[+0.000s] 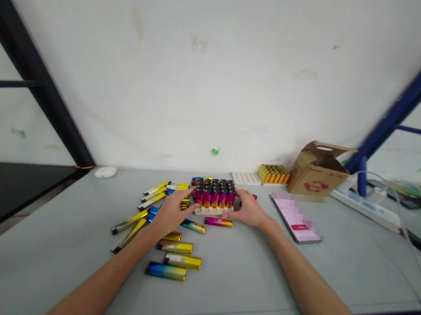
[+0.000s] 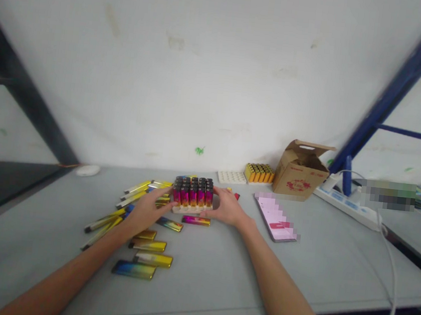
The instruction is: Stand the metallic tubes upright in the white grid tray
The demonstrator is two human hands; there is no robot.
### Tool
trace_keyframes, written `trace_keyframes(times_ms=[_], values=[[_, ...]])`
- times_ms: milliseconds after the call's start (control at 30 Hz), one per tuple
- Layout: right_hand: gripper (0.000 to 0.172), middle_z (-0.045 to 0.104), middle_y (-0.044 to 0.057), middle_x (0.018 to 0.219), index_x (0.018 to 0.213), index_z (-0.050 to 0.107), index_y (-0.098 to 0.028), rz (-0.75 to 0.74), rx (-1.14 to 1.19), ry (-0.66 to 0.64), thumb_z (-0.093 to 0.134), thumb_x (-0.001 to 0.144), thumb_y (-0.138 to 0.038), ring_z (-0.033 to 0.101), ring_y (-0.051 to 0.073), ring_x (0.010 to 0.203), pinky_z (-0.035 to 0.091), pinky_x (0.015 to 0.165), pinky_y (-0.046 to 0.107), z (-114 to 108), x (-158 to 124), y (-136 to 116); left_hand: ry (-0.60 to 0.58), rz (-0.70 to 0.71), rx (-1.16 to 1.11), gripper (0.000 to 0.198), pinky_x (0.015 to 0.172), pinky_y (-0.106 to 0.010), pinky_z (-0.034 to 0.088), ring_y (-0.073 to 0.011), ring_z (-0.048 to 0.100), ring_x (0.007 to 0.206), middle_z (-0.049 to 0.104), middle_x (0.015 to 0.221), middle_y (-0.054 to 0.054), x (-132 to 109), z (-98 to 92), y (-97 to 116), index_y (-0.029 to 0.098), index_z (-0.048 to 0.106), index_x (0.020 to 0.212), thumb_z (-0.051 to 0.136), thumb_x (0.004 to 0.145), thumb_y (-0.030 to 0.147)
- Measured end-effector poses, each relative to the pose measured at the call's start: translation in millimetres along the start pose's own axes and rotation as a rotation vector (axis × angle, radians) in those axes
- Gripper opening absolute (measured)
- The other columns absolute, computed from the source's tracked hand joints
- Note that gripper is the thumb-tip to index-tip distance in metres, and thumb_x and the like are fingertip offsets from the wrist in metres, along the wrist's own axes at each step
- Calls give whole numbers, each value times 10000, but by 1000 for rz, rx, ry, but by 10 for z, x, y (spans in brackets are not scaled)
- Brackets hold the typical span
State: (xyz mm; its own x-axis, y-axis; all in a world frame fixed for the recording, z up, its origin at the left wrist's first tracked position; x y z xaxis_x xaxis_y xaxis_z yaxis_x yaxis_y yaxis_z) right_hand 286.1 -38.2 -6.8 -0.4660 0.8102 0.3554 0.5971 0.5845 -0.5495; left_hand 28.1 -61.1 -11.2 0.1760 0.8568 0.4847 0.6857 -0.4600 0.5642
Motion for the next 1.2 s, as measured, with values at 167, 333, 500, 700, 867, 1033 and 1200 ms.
trace_keyframes(times_ms=[167,333,500,700,867,1033,1200], values=[[708,653,149,1165,1224,587,-157,21,-62,6,809,642,-495,588,318,1066,454,913,436,-2,-13,57,-28,-2,11,670,1005,-446,463,-281,637,1113,687,1208,-106,-11,-63,5,194,499,1374,700,762,378],[631,646,150,1147,1168,593,-147,32,-59,3,793,669,-479,591,306,1043,465,894,423,-12,-31,61,-130,12,41,895,1075,-483,387,-330,520,1277,566,1379,-155,-49,-26,-31,189,409,1438,777,680,490],[722,618,166,1234,1318,502,-144,-42,-23,-19,756,726,-470,578,315,1132,456,958,437,58,-24,-47,-176,21,44,880,1050,-526,401,-376,524,1263,577,1360,-177,-28,-6,-54,178,483,1386,812,636,501],[827,468,204,1445,1408,432,-135,-80,-64,-29,707,752,-556,389,341,1374,317,1121,511,117,-22,-64,-163,65,48,760,1034,-512,424,-367,579,1195,624,1301,-164,7,-89,-25,171,560,1295,824,631,433],[453,579,153,1353,1313,546,-163,58,-39,123,392,968,-411,504,277,1289,360,1104,489,-104,-40,261,-152,42,23,707,1010,-482,458,-349,609,1156,656,1268,-123,-1,-99,-2,197,586,1261,820,630,411],[350,666,159,1212,1159,648,-138,166,-242,168,427,904,-229,591,296,1169,407,1051,478,-262,-55,533,-132,-21,6,716,1023,-515,441,-367,593,1177,636,1295,-148,8,-57,-63,182,606,1240,817,610,449],[302,725,121,1050,979,714,-165,149,-301,34,435,866,-145,653,289,1029,478,943,420,-246,-44,495,-126,-14,-3,661,1050,-475,425,-335,574,1214,624,1320,-121,11,-22,-60,200,594,1259,780,669,432]])
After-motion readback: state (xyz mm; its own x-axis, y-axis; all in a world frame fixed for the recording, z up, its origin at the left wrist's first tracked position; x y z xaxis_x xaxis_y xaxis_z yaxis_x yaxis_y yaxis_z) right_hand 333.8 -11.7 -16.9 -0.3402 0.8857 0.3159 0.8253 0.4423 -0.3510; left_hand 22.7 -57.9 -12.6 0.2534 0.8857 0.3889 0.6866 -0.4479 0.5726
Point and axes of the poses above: each hand's wrist, its own x-axis towards the middle knuckle, its own z-axis out of the palm, y = z × x, the point moved 2 cm from there along x, towards the middle knuckle
